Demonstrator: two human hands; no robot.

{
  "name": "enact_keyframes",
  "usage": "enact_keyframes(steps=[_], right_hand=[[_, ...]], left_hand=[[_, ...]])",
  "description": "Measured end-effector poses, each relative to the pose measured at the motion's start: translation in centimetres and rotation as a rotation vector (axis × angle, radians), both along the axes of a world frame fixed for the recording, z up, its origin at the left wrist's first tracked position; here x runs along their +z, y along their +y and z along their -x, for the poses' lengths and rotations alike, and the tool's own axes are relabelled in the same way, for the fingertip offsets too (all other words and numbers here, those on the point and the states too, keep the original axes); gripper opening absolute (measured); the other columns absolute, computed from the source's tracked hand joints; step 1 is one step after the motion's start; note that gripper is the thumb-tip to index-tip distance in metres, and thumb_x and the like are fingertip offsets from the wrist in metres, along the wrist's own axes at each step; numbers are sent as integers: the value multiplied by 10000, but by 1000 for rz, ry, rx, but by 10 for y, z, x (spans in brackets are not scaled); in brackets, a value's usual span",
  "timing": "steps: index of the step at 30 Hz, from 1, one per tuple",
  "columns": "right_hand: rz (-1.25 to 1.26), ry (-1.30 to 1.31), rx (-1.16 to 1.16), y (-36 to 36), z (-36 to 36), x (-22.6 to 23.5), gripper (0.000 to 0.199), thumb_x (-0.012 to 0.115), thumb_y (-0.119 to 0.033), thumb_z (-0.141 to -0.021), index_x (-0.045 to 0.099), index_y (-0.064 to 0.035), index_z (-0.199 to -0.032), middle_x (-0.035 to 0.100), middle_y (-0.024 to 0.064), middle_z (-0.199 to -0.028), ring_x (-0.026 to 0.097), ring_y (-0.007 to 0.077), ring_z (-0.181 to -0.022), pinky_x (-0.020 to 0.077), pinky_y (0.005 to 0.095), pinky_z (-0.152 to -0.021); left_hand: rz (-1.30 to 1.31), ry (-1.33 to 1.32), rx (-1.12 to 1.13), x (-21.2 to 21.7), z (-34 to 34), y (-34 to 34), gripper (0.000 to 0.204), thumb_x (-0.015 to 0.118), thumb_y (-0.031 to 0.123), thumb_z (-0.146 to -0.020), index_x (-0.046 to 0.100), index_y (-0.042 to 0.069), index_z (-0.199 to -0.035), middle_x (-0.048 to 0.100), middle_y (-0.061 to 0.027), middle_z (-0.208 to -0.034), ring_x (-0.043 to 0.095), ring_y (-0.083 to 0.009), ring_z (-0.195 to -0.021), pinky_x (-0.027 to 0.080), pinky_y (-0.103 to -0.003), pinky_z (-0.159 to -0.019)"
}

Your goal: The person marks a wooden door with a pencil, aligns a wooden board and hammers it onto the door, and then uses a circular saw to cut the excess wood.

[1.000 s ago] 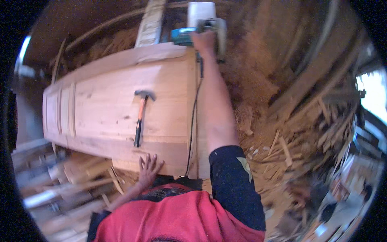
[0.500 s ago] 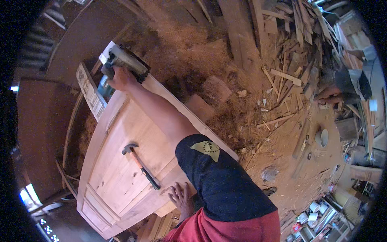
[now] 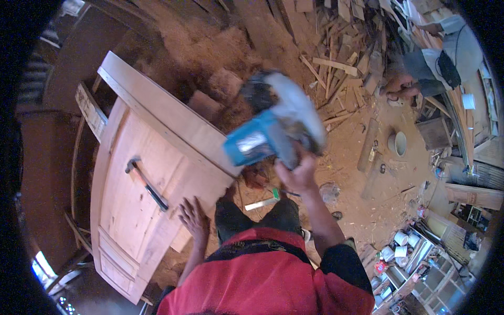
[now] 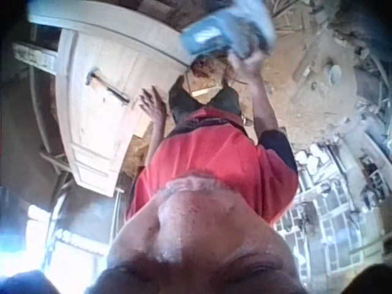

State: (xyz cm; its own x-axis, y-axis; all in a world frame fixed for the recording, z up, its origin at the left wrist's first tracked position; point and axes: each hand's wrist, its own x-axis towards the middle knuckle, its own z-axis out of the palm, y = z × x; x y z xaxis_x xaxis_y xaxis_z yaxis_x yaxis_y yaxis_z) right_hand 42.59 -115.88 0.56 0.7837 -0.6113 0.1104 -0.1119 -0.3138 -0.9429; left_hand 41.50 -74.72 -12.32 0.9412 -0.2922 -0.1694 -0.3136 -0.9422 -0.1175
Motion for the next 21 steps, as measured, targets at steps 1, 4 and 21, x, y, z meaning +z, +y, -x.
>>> enact_keyframes(steps=[1, 4, 21], right_hand=[[-18, 103, -83, -24, 43, -6, 503, 738, -153, -708, 658, 18, -1174, 715, 177, -1005, 701, 282, -892, 537, 411, -863], [232, 309, -227, -98, 165, -53, 524, 738, -156, -708, 646, 35, -1187, 706, 211, -1033, 695, 352, -951, 524, 439, -902], [282, 955, -400, -247, 308, -337, 638, 786, -285, -777, 570, 43, -1280, 686, 318, -963, 679, 476, -876, 552, 532, -777]], left_hand=[[2, 62, 26, 10, -1, -9, 951, 672, 104, -753, 255, 228, -1599, 191, -215, -1648, 223, -454, -1497, 266, -658, -1144], [-75, 46, 9, 6, -3, -18, 1007, 663, 84, -723, 198, 177, -1611, 134, -209, -1663, 182, -460, -1507, 253, -643, -1162], [-177, 44, -25, -9, 5, -35, 987, 626, -47, -735, 139, 30, -1589, 100, -267, -1642, 167, -486, -1491, 245, -531, -1218]])
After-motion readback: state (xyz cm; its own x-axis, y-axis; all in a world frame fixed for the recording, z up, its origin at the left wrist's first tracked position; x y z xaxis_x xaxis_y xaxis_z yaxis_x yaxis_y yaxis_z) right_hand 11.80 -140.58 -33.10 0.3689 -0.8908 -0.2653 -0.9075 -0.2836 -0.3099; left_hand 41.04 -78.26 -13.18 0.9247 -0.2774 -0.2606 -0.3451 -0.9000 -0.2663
